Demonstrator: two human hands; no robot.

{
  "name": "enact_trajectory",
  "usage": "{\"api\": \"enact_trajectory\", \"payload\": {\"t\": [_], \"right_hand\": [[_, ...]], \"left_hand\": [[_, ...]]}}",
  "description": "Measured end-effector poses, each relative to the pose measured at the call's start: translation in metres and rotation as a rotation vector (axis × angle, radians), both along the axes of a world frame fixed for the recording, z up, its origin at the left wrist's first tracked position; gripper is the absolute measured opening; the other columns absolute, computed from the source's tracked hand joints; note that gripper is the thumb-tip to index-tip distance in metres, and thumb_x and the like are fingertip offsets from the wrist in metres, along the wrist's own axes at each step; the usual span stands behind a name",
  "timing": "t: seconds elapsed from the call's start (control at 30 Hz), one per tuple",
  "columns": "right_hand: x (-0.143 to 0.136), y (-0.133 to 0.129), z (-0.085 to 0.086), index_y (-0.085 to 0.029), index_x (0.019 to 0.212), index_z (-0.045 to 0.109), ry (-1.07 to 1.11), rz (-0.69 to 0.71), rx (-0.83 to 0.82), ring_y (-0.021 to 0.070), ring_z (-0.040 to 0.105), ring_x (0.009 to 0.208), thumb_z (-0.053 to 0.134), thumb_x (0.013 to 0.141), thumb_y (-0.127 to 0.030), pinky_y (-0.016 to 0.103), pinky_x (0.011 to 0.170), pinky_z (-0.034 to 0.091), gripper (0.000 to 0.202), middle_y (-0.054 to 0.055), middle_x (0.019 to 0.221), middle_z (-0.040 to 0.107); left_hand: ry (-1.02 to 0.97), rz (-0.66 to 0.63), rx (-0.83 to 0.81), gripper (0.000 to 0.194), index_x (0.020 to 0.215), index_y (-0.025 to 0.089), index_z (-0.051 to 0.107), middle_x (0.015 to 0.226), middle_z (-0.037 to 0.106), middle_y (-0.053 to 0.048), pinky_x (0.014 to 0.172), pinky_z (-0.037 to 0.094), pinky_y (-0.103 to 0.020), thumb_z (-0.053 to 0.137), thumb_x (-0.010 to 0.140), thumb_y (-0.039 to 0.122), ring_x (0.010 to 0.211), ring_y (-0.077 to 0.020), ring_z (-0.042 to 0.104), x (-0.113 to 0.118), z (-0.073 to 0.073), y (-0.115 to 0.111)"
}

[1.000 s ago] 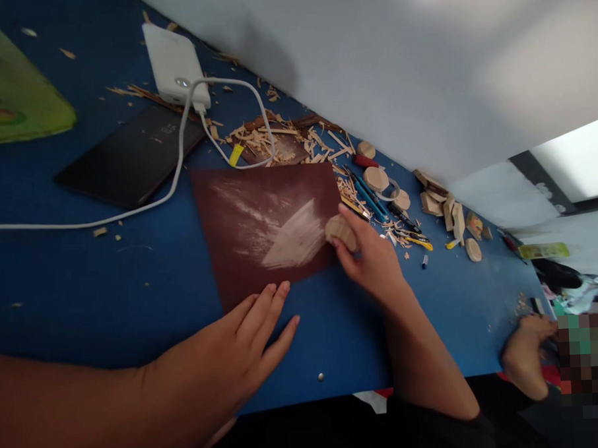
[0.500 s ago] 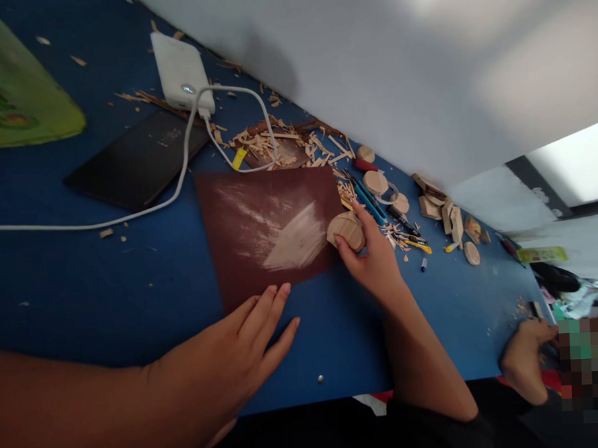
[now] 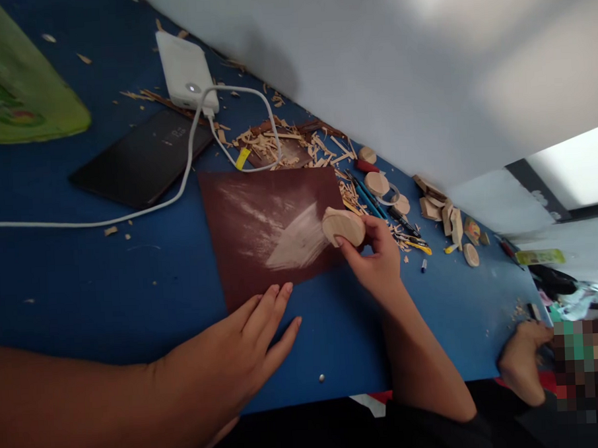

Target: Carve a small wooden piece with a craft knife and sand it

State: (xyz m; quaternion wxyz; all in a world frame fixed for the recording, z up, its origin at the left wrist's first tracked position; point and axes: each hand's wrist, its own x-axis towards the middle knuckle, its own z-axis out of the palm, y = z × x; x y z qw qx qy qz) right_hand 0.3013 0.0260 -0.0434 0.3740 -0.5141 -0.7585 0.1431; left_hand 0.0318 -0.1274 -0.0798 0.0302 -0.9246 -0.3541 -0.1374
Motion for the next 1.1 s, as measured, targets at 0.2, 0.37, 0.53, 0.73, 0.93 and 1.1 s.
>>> {"api": "enact_trajectory", "payload": {"t": [0.2, 0.37, 0.53, 0.73, 0.93, 1.1], "right_hand": [[0.001, -0.004, 0.001, -0.027, 0.120, 0.073, 0.036, -0.061, 0.110, 0.0246, 0.073, 0.090, 0.083, 0.093, -0.042, 0.043, 0.082, 0.061, 0.033, 0.006, 0.104, 0.076], [0.001, -0.004, 0.000, -0.029, 0.127, 0.074, -0.083, -0.006, 0.064, 0.0279, 0.075, 0.099, 0.081, 0.095, -0.041, 0.048, 0.091, 0.061, 0.036, 0.008, 0.114, 0.078], [-0.001, -0.007, 0.001, -0.030, 0.126, 0.074, 0.023, -0.014, 0.079, 0.0271, 0.074, 0.097, 0.081, 0.095, -0.040, 0.047, 0.089, 0.062, 0.033, 0.008, 0.111, 0.076], [-0.004, -0.004, 0.003, -0.031, 0.133, 0.067, 0.167, 0.054, -0.060, 0.0245, 0.073, 0.094, 0.086, 0.090, -0.038, 0.042, 0.083, 0.062, 0.048, 0.006, 0.109, 0.074], [0.002, 0.002, 0.010, -0.025, 0.113, 0.074, -0.076, 0.118, -0.340, 0.0263, 0.072, 0.096, 0.079, 0.092, -0.037, 0.041, 0.086, 0.059, 0.025, 0.006, 0.109, 0.077], [0.003, -0.001, 0.016, -0.024, 0.098, 0.071, -0.188, 0.008, -0.257, 0.0205, 0.064, 0.076, 0.079, 0.084, -0.034, 0.033, 0.068, 0.051, 0.019, 0.000, 0.085, 0.072]], "left_hand": [[0.000, 0.002, -0.010, 0.074, 0.153, 0.018, 0.064, 0.159, 0.061, -0.027, 0.115, 0.045, -0.054, 0.071, 0.091, 0.057, 0.144, -0.0465, 0.061, -0.002, 0.004, 0.001], [-0.002, -0.022, -0.027, 0.078, 0.154, 0.016, 0.062, 0.160, 0.060, -0.028, 0.115, 0.045, -0.054, 0.072, 0.089, 0.058, 0.145, -0.0465, 0.059, -0.001, 0.003, 0.001], [-0.002, -0.023, -0.027, 0.075, 0.152, 0.017, 0.065, 0.158, 0.061, -0.028, 0.113, 0.047, -0.054, 0.073, 0.089, 0.057, 0.143, -0.0467, 0.062, -0.005, 0.011, 0.004], [0.147, -0.101, -0.099, 0.087, 0.159, 0.013, 0.056, 0.164, 0.053, -0.031, 0.116, 0.047, -0.052, 0.075, 0.088, 0.059, 0.147, -0.0479, 0.058, -0.016, 0.039, 0.010], [0.144, -0.091, -0.106, 0.084, 0.158, 0.016, 0.058, 0.163, 0.055, -0.028, 0.115, 0.047, -0.051, 0.076, 0.088, 0.059, 0.147, -0.0453, 0.060, -0.016, 0.043, 0.011], [0.134, -0.093, -0.105, 0.091, 0.159, 0.015, 0.057, 0.164, 0.054, -0.030, 0.117, 0.046, -0.052, 0.078, 0.084, 0.062, 0.148, -0.0469, 0.058, -0.013, 0.034, 0.009]]}}
